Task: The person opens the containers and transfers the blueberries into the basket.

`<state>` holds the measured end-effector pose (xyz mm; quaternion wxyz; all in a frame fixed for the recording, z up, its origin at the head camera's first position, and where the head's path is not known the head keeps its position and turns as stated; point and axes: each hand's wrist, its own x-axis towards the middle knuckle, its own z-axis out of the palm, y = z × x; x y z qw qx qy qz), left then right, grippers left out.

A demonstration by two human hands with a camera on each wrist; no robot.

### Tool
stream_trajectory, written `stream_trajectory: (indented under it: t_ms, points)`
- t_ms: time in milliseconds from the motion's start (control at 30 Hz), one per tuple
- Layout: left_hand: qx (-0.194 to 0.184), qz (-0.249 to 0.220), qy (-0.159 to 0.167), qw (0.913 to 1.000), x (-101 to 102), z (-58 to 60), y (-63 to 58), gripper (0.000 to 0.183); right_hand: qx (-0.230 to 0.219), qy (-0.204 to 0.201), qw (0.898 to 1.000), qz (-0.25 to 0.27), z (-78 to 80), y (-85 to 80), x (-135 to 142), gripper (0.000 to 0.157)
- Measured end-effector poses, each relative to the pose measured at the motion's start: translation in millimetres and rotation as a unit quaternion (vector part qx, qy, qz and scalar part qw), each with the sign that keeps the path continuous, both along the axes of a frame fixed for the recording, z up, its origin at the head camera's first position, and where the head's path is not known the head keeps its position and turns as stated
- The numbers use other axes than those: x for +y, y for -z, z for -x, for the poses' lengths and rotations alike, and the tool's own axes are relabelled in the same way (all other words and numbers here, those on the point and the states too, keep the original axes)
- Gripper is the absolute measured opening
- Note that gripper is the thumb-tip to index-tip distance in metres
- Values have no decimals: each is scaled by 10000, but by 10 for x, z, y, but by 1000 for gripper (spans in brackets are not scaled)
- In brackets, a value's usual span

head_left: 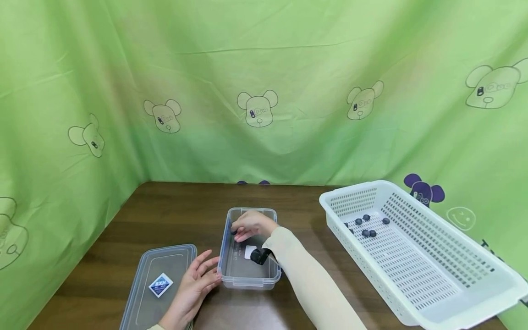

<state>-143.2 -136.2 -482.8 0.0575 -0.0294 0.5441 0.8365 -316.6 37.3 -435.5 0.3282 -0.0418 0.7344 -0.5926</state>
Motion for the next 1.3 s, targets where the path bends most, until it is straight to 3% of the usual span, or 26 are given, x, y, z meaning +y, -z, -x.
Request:
stream_trajectory:
  t_ms: [133, 400, 700, 867, 1067, 1200, 1300]
  points:
    - [-34, -33, 9, 10000, 4, 7, 4, 72, -43, 54, 9992, 396, 12, -71, 86, 5]
    - [-105, -72, -57, 9999, 5, 7, 3, 73, 355, 165, 9968, 700, 63, -414, 423, 25]
    - [-144, -3, -86, 9999, -7, 11, -19, 74, 741, 489, 9874, 1313, 199, -691, 1196, 16]
    - [-189, -54, -84, 9998, -6, -5, -7, 75, 866, 788, 9821, 1475, 224, -805, 1742, 23]
    - [-184, -76, -69, 9998, -8, -21, 15, 75, 545, 1347, 9710, 1899, 155, -845, 2462, 32]
    - [-113, -55, -88, 9999, -11, -7, 18, 74, 279, 1575, 9606, 2275, 135, -789, 2890, 30]
    - [-100, -20, -105, 9999, -9, 12, 1, 73, 91, 1664, 9588, 2302, 137, -708, 3131, 28]
